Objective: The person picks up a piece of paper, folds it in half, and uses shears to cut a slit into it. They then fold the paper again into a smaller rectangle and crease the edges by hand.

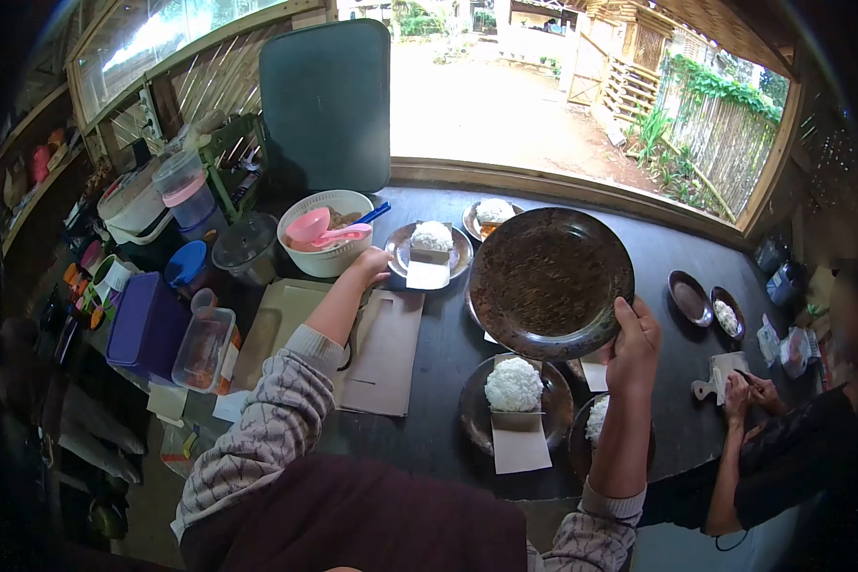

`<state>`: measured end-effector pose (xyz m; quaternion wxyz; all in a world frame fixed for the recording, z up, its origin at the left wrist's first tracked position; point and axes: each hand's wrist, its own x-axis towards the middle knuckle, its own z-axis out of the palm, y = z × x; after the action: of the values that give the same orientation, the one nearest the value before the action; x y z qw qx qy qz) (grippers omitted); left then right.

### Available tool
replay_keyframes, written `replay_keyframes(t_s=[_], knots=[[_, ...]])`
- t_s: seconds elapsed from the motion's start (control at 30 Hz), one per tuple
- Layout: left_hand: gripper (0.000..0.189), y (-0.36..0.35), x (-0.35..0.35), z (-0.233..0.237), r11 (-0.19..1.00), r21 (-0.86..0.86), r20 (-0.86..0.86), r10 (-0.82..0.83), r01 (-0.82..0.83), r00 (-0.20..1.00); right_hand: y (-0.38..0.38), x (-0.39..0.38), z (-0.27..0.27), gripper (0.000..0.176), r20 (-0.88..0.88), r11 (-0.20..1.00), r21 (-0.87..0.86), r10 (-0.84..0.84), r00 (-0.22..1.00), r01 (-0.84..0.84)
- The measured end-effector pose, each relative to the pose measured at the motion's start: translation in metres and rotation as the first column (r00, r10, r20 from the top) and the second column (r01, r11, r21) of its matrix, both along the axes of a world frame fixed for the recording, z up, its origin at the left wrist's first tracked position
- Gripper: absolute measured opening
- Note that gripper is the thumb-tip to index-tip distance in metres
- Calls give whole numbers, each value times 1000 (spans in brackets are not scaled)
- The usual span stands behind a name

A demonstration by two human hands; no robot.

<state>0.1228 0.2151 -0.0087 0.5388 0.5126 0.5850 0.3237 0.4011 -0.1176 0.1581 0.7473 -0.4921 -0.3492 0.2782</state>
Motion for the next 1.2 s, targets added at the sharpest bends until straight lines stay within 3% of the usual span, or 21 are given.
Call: replay_keyframes(t_s=[0.03,0.07,0.1,0.13,0.17,0.23,0.27,0.33,0.43,0.47,0.53,0.57,0.63,0.67,0.7,0.77,0.9,1.0,1.03,1.1,1.2], knots=[[37,-1,0,3,1000,6,4,3,-3,1000,-1,0,1,19,4,1000,6,3,1000,-3],[38,-2,1,5,986,144,-299,-42,89,953,-1,-1,3,19,5,999,22,31,999,-32],[39,-4,2,6,947,242,-578,-35,212,815,-1,-2,4,18,7,997,37,61,998,-61],[43,-24,5,16,892,399,-546,43,214,836,-1,-4,7,18,9,997,38,66,998,-67],[43,-36,9,24,893,399,-545,48,209,837,-1,-6,10,18,17,995,64,81,997,-82],[42,-59,17,37,843,486,-279,-98,229,955,-1,-12,15,17,23,991,85,100,995,-102],[42,-74,18,47,846,483,-279,-94,224,956,-1,-17,19,17,16,992,74,101,995,-102],[42,-128,16,92,798,481,-6,-412,364,911,0,-28,26,16,22,988,55,144,989,-145],[54,-173,7,120,740,493,35,-542,457,840,6,-42,29,16,82,980,-14,200,976,-200],[54,-173,5,112,749,495,40,-526,440,849,8,-48,27,14,72,965,-32,260,963,-259],[70,-174,-4,100,889,216,372,-458,404,808,15,-58,21,14,83,949,-67,312,947,-307],[70,-174,-12,93,897,219,375,-441,385,815,19,-62,16,13,88,937,-98,344,935,-336],[75,-188,-36,95,851,89,692,-426,517,582,28,-70,4,16,136,906,-155,414,900,-393],[73,-190,-47,87,828,126,758,-435,546,485,36,-71,-7,17,163,885,-185,457,874,-428],[73,-200,-51,84,838,124,758,-425,531,494,44,-72,-16,18,187,861,-219,499,846,-459],[62,-223,-58,80,944,87,698,-285,318,656,52,-86,-23,17,211,831,-268,544,812,-487],[43,-242,-93,47,980,79,754,-180,184,632,64,-116,-36,18,267,695,-457,702,660,-555],[35,-265,-121,33,998,58,740,-21,-34,672,74,-137,-43,20,226,496,-557,863,453,-667],[32,-273,-132,28,988,56,721,58,-142,690,76,-145,-46,20,225,481,-557,872,435,-677],[26,-287,-152,14,970,59,720,122,-235,683,81,-161,-52,26,260,330,-709,944,204,-623],[17,-312,-176,8,927,22,662,268,-375,700,91,-185,-72,30,223,219,-775,972,68,-592]])
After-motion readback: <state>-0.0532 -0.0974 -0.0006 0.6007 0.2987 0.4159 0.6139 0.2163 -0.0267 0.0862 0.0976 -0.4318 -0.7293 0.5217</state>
